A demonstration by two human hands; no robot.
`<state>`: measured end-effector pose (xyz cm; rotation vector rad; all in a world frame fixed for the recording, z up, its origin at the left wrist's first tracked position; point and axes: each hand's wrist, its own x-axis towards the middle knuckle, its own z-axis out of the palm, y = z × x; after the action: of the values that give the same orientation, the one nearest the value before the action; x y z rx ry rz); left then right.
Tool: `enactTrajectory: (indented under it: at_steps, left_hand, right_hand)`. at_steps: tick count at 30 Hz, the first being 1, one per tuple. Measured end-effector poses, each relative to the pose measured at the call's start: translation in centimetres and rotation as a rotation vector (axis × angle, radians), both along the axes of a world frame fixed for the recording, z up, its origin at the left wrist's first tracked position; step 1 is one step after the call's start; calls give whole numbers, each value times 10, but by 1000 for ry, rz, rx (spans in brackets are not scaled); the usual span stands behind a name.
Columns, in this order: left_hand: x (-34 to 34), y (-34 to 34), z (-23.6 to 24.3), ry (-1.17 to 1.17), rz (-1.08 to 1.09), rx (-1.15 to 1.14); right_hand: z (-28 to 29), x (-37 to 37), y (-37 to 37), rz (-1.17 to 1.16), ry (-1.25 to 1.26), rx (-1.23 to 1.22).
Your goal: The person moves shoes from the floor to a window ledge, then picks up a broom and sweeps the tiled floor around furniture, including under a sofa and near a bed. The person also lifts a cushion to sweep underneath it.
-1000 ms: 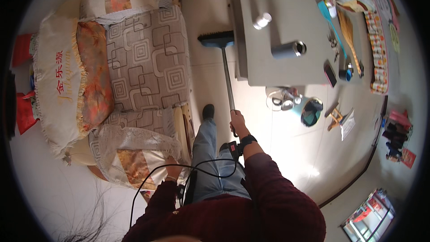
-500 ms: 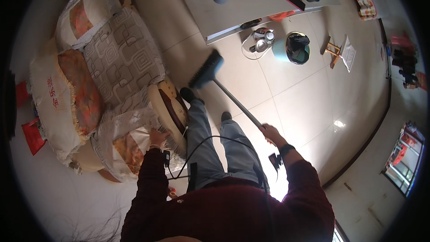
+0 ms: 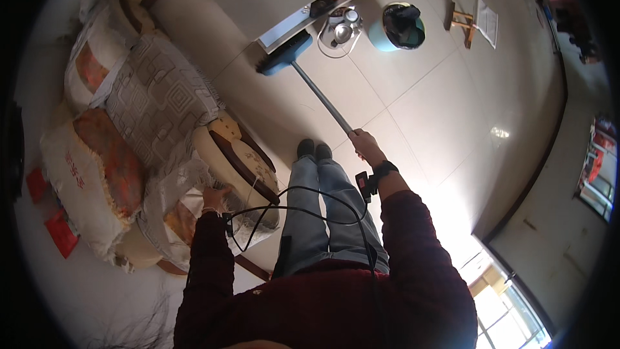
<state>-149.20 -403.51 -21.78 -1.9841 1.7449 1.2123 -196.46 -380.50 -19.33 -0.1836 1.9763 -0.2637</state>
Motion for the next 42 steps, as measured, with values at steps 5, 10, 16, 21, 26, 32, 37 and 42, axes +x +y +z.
enactTrajectory:
  at_steps: [5,10,16,21,26,32,37,42]
  left_hand:
    - [9,0,-12,-76,-10,107]
    - [8,2,-9,-62,30,132]
    - [3,20,-3,86,108,-66]
    - [30,22,-19,156,73,36]
    - [35,12,-5,74,-491,56]
    - [-17,37,68,25,350,220]
    - [-31,93,100,24,372,201]
    - [-81,145,107,76,503,228]
  right_hand:
    - [23,25,135,65,85,155]
    - [117,55,264,-159,47,434]
    - [170,65,277,-372,162,437]
    - [140,46,245,-117,336,281]
    - [67,-45,167,51,391,150]
    - [40,-71,238,-36,169,251]
    - [80,-65,391,-233,107,452]
    - [126,-82,451,-401,193,414]
